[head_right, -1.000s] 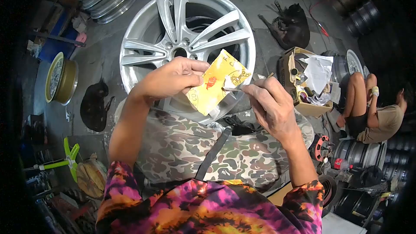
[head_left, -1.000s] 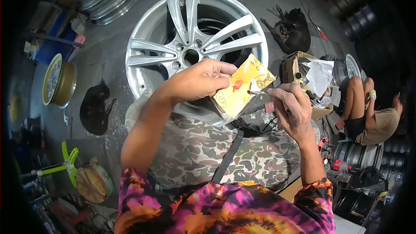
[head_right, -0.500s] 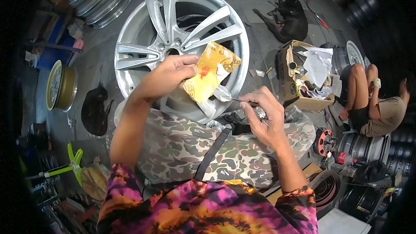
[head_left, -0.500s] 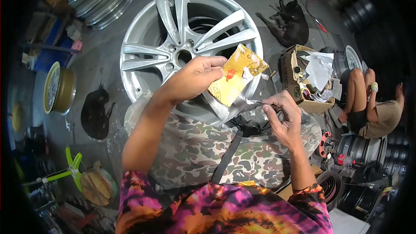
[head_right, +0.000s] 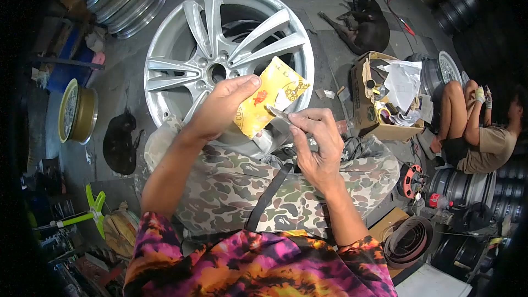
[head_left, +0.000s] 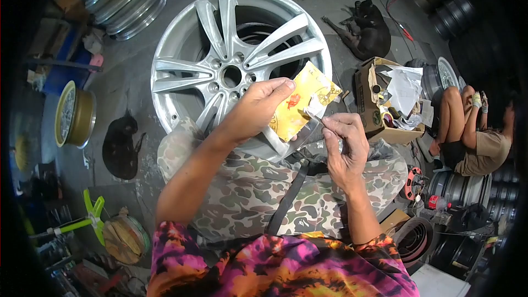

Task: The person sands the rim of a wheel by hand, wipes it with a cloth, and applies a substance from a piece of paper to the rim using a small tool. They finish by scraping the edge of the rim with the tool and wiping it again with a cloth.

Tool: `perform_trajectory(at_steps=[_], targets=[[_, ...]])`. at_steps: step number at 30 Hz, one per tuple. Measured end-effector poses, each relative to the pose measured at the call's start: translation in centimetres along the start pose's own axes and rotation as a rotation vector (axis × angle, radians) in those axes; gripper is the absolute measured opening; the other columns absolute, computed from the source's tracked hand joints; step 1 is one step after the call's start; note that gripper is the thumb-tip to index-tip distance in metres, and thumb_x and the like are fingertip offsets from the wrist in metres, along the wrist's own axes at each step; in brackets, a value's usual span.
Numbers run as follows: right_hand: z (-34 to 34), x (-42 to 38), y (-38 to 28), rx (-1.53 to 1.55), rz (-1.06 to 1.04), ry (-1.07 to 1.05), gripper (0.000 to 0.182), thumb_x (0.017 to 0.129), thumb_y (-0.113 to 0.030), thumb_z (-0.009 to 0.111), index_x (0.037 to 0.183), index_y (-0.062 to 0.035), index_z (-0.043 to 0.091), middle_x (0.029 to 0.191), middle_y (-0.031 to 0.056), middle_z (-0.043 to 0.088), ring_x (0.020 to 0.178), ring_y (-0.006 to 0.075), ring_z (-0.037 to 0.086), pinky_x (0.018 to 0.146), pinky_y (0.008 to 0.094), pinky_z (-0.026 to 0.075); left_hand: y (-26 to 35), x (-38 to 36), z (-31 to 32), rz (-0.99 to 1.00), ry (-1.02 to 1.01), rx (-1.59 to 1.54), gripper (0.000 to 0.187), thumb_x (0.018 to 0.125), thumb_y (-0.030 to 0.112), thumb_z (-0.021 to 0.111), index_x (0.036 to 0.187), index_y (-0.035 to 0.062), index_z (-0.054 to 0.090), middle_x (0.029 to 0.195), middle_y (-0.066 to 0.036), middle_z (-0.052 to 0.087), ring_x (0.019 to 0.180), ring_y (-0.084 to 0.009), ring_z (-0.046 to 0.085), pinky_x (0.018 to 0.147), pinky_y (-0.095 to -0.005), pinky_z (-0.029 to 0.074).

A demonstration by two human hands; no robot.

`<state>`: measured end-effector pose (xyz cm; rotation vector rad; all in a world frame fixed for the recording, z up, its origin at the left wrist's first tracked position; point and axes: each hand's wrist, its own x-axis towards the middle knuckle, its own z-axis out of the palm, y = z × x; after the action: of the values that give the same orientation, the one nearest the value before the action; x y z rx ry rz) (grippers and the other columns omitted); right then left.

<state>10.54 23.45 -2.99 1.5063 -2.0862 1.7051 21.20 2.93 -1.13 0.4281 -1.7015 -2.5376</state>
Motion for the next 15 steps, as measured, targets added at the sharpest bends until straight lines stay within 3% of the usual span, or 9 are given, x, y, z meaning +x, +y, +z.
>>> perform_trajectory(at_steps=[2, 5, 9, 12, 15], targets=[[0.2, 0.1, 0.0, -0.074, -0.084, -0.005, 0.023, 0.085, 0.007, 0.074, 0.106, 0.0007, 0.072, 0.099, 0.0152, 0.068, 0.088, 0.0257, 0.067, 0.076, 0.0343, 0.053, -0.5, 0.1, 0.2, 0.088, 0.031, 0.01, 0.038, 0.112, 0.028, 0.046, 0.122, -0.0044, 0.063, 0.1, -0.009, 0.073, 0.078, -0.0117, 0.072, 0.066, -0.026, 0.061], [0.7, -0.4, -0.1, -0.078, -0.051, -0.014, 0.025, 0.084, 0.006, 0.075, 0.108, 0.0005, 0.073, 0.101, 0.015, 0.068, 0.087, 0.0257, 0.067, 0.076, 0.034, 0.053, -0.8, 0.3, 0.7, 0.131, 0.074, -0.112, 0.035, 0.113, 0.026, 0.043, 0.116, -0.0038, 0.062, 0.094, -0.009, 0.072, 0.067, -0.0152, 0.072, 0.059, -0.0267, 0.06], [0.7, -1.1, -0.3, -0.104, -0.009, -0.041, 0.026, 0.082, 0.007, 0.076, 0.107, -0.0005, 0.075, 0.1, 0.0138, 0.067, 0.084, 0.0236, 0.066, 0.075, 0.033, 0.053, -0.9, 0.2, 0.4, 0.132, 0.099, -0.123, 0.036, 0.113, 0.026, 0.042, 0.117, -0.0039, 0.061, 0.094, -0.01, 0.072, 0.066, -0.0163, 0.072, 0.058, -0.0264, 0.06], [-0.2, -1.1, -1.0, -0.107, 0.021, -0.091, 0.025, 0.083, 0.007, 0.076, 0.106, -0.0007, 0.076, 0.097, 0.0133, 0.067, 0.082, 0.0225, 0.065, 0.074, 0.0319, 0.052, -1.1, 0.3, 0.5, 0.145, 0.102, -0.091, 0.036, 0.113, 0.026, 0.043, 0.114, -0.0039, 0.063, 0.091, -0.008, 0.071, 0.071, -0.0114, 0.07, 0.063, -0.0246, 0.058], [-1.4, -0.9, -0.9, -0.126, -0.003, -0.13, 0.022, 0.084, 0.006, 0.075, 0.105, -0.0005, 0.076, 0.095, 0.0126, 0.067, 0.08, 0.0204, 0.065, 0.072, 0.0304, 0.051, -1.1, 0.4, 0.6, 0.287, 0.227, 0.094, 0.036, 0.112, 0.025, 0.046, 0.106, -0.0044, 0.065, 0.086, -0.004, 0.068, 0.075, -0.0053, 0.063, 0.066, -0.0238, 0.052]])
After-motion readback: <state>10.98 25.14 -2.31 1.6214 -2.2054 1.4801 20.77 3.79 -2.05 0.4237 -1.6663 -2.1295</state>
